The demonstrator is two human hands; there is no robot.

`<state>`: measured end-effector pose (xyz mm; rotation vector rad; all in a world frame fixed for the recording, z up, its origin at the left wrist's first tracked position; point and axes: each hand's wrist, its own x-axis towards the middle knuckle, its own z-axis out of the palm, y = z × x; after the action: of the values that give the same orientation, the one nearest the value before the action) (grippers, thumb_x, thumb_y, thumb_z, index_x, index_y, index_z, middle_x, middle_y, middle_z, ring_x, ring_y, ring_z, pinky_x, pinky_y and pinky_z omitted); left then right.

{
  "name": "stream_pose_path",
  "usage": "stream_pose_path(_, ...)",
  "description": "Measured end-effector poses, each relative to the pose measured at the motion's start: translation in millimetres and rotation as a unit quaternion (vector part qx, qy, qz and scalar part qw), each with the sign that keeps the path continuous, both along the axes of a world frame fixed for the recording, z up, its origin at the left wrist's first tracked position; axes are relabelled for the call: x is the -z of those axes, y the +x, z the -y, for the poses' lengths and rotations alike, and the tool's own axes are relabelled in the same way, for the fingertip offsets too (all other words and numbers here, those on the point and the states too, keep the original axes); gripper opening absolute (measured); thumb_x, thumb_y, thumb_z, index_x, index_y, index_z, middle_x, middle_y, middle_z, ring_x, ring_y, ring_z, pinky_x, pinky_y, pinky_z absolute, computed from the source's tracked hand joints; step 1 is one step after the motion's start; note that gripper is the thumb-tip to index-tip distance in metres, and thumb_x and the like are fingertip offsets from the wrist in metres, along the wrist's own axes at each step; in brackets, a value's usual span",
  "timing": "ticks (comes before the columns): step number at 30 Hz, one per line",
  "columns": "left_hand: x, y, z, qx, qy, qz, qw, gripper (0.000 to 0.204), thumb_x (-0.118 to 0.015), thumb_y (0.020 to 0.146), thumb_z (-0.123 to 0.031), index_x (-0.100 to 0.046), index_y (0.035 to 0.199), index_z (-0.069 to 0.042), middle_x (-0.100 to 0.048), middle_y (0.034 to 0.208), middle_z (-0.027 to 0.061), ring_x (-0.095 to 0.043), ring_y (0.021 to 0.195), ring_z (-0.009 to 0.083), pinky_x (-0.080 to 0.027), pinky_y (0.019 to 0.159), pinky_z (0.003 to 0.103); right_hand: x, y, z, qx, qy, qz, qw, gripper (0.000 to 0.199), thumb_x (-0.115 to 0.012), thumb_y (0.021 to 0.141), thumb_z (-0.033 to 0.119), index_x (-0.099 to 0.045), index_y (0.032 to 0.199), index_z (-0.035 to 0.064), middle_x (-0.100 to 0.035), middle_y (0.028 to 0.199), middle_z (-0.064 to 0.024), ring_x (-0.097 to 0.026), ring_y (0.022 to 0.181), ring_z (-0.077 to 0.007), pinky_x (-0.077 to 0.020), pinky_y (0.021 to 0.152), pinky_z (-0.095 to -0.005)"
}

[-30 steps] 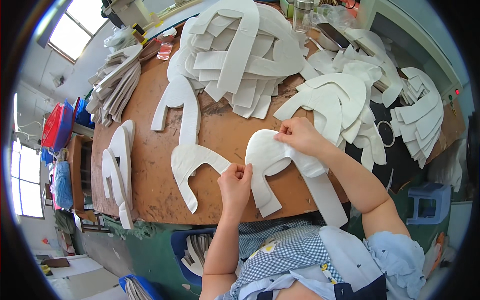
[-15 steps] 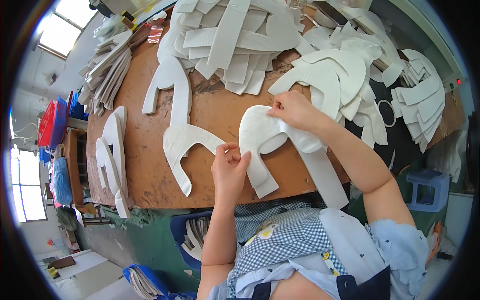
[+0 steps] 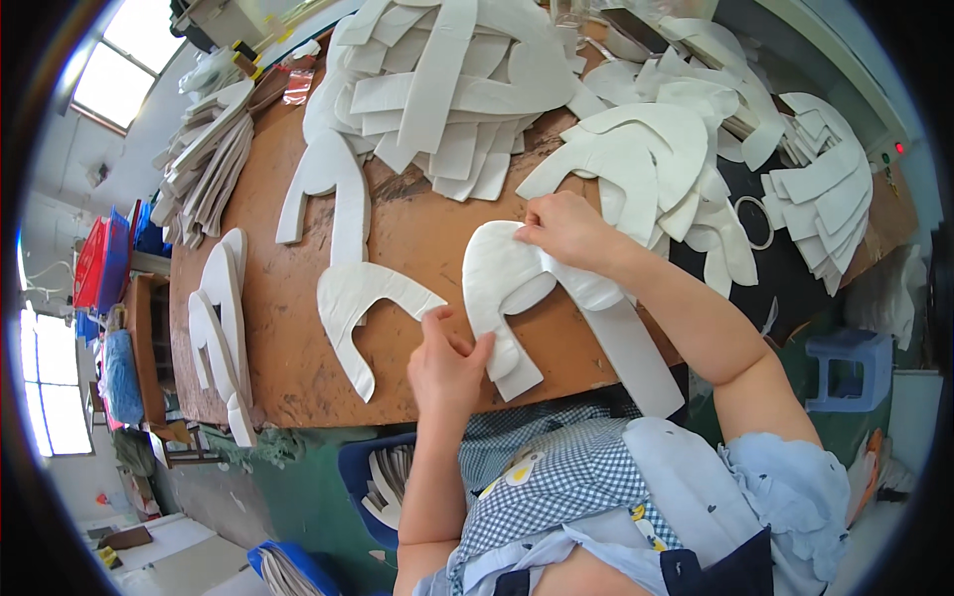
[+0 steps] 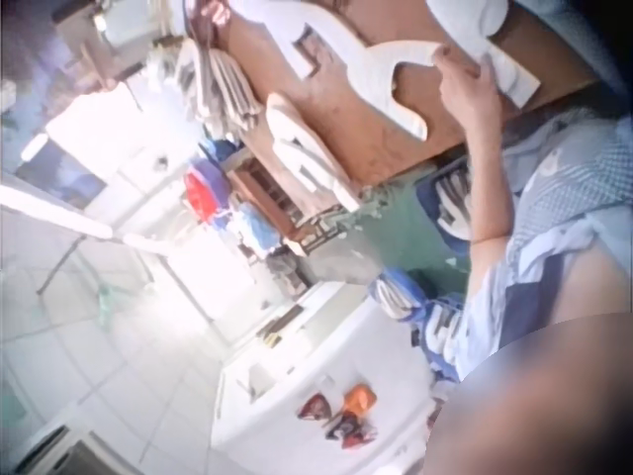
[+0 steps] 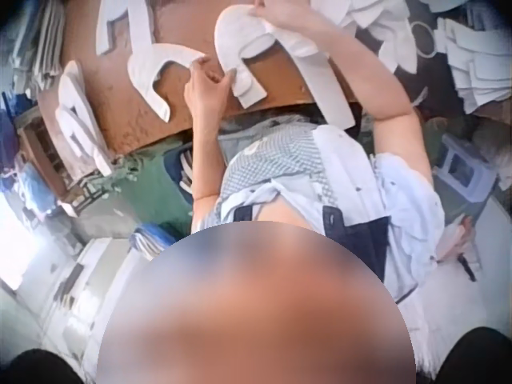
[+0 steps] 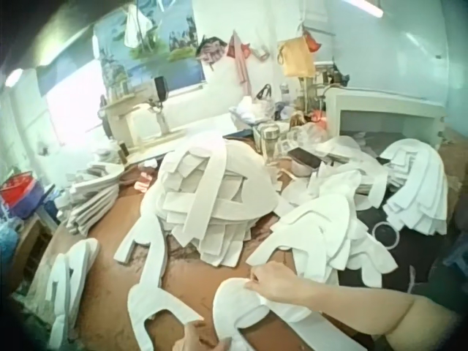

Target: Organizing and preparing white shoe upper components on a workbench.

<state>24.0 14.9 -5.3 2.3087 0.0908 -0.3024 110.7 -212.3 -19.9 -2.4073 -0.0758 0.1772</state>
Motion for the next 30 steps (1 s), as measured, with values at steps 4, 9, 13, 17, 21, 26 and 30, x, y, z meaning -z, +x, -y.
stream_pose_path(4, -12, 19, 28, 0.155, 0.096, 0.133, 0.974, 0.067, -0.075, 0.081, -0.016, -0.042, 0.137, -0.001, -0.052, 0.133, 0.0197, -0.053, 0.121, 0.0322, -0.046, 0.097, 0.04, 12, -4, 8, -0.006, -0.008, 0.037, 0.999, 0.027, -0.069, 0.087, 0.026, -0.067, 0.087, -0.001, -0.068, 0.076, -0.0164, -0.066, 0.077, -0.0314, -0.051, 0.072, -0.0413)
stream_pose_path(9, 36, 23, 45, 0.322, 0.13, 0.264, 0.9, 0.065, -0.055, 0.097, -0.025, -0.029, 0.152, -0.002, -0.027, 0.158, 0.0201, -0.023, 0.148, 0.0336, -0.017, 0.121, 0.047, -11, -47, 19, 0.011, 0.078, 0.021, 0.997, 0.034, -0.068, 0.087, 0.023, -0.061, 0.108, -0.0027, -0.069, 0.08, -0.0165, -0.066, 0.075, -0.032, -0.0513, 0.072, -0.0402)
stream_pose_path(13, 27, 20, 55, 0.335, 0.171, 0.266, 0.888, 0.064, -0.051, 0.098, -0.031, -0.03, 0.153, -0.006, -0.025, 0.161, 0.0134, -0.019, 0.15, 0.031, -0.01, 0.121, 0.051, -22, -86, 30, 0.087, 0.16, -0.051, 0.982, 0.04, -0.067, 0.089, 0.014, -0.051, 0.121, -0.0032, -0.064, 0.073, -0.0094, -0.062, 0.061, -0.0183, -0.0502, 0.056, -0.0321)
stream_pose_path(17, 24, 20, 55, 0.356, 0.21, 0.258, 0.873, 0.063, -0.051, 0.098, -0.035, -0.031, 0.154, -0.016, -0.022, 0.162, 0.0087, -0.016, 0.151, 0.0304, -0.008, 0.12, 0.054, -17, -92, 32, 0.131, 0.222, -0.062, 0.964, 0.034, -0.063, 0.091, 0.006, -0.049, 0.122, -0.0025, -0.057, 0.066, -0.0036, -0.055, 0.054, -0.0066, -0.0458, 0.044, -0.0245)
stream_pose_path(21, 26, 22, 55, 0.357, 0.206, 0.249, 0.877, 0.064, -0.051, 0.096, -0.03, -0.029, 0.155, -0.02, -0.02, 0.163, 0.0085, -0.014, 0.151, 0.0296, -0.005, 0.12, 0.053, -19, -93, 33, 0.153, 0.237, -0.106, 0.953, 0.034, -0.063, 0.092, 0.006, -0.049, 0.122, -0.0019, -0.058, 0.066, -0.0045, -0.056, 0.052, -0.0085, -0.047, 0.044, -0.0258)
stream_pose_path(26, 23, 22, 54, 0.36, 0.201, 0.248, 0.877, 0.062, -0.051, 0.097, -0.032, -0.032, 0.154, -0.019, -0.022, 0.163, 0.0079, -0.015, 0.151, 0.0304, -0.005, 0.12, 0.054, -25, -97, 33, 0.13, 0.2, -0.091, 0.967, 0.036, -0.064, 0.09, 0.007, -0.049, 0.121, -0.0024, -0.06, 0.064, -0.0059, -0.063, 0.054, -0.0163, -0.0493, 0.047, -0.0285)
stream_pose_path(30, 24, 23, 55, 0.356, 0.205, 0.26, 0.874, 0.062, -0.052, 0.096, -0.032, -0.033, 0.154, -0.02, -0.023, 0.163, 0.0079, -0.017, 0.15, 0.0313, -0.007, 0.12, 0.053, -20, -96, 31, 0.076, -0.037, 0.054, 0.995, 0.038, -0.067, 0.088, 0.011, -0.05, 0.118, -0.0024, -0.061, 0.063, -0.0078, -0.063, 0.054, -0.0255, -0.0529, 0.056, -0.0353)
